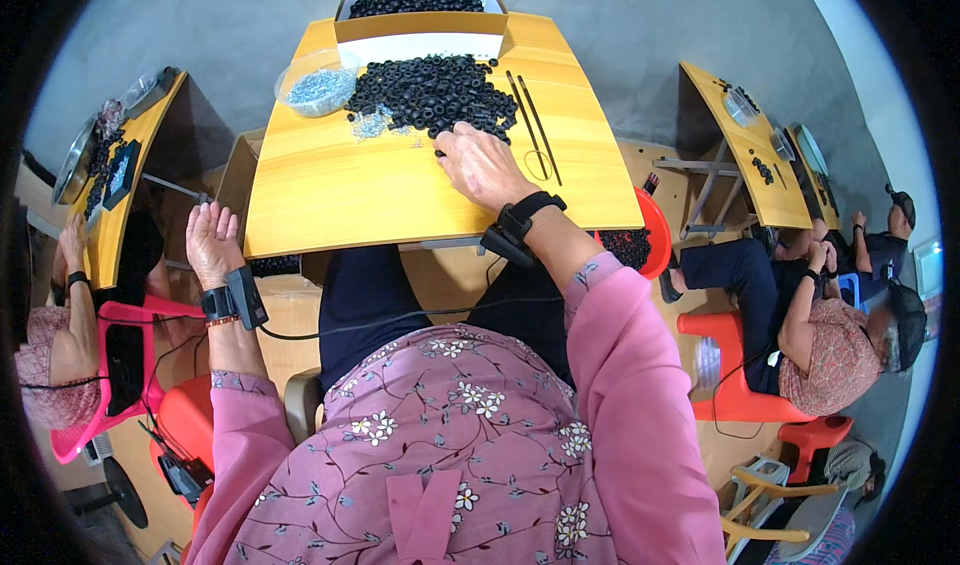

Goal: Manually assemble small plastic rings onto central pins or fasteners at a manufacturing workstation.

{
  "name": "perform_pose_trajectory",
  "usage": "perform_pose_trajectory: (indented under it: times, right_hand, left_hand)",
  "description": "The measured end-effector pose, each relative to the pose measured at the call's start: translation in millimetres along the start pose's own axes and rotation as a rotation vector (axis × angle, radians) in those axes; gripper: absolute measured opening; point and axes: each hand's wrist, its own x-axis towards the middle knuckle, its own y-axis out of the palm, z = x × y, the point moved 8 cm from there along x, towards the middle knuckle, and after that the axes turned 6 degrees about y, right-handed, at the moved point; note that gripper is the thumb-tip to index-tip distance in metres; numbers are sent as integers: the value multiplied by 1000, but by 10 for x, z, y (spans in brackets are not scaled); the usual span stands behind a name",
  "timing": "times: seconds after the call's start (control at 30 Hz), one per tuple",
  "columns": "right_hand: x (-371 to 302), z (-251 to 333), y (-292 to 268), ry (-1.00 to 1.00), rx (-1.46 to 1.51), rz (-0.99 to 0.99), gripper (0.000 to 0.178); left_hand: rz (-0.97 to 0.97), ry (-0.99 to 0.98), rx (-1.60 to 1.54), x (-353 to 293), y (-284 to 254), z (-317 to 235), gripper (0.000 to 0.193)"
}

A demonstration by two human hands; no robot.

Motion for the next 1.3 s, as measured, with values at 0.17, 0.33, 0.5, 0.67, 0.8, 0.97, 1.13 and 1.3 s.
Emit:
perform_pose_trajectory:
  times: [0.17,0.33,0.5,0.67,0.8,0.97,1.13,1.3]
  right_hand:
    - [-181,-3,-23,-36,145,-114,16]
    - [-553,276,-107,91,668,-142,15]
    - [-791,591,-48,139,1040,-18,14]
    - [-935,616,-64,58,1004,-115,14]
    - [-960,635,-134,26,930,-87,15]
    - [-915,451,-198,43,751,-86,15]
    - [-641,-304,-332,147,524,-320,16]
    - [-370,-183,-292,127,538,-234,16]
  left_hand:
    - [101,157,113,-509,460,-283,33]
    - [651,-166,175,-1399,1153,-17,25]
    - [855,-480,118,-2166,1427,305,20]
    - [819,-454,72,-2355,1484,363,10]
    - [781,-433,66,-2384,1472,415,5]
    - [753,-400,132,-2331,1478,488,9]
    - [729,-496,102,-2371,1442,431,9]
    - [697,-500,126,-2262,1343,433,16]
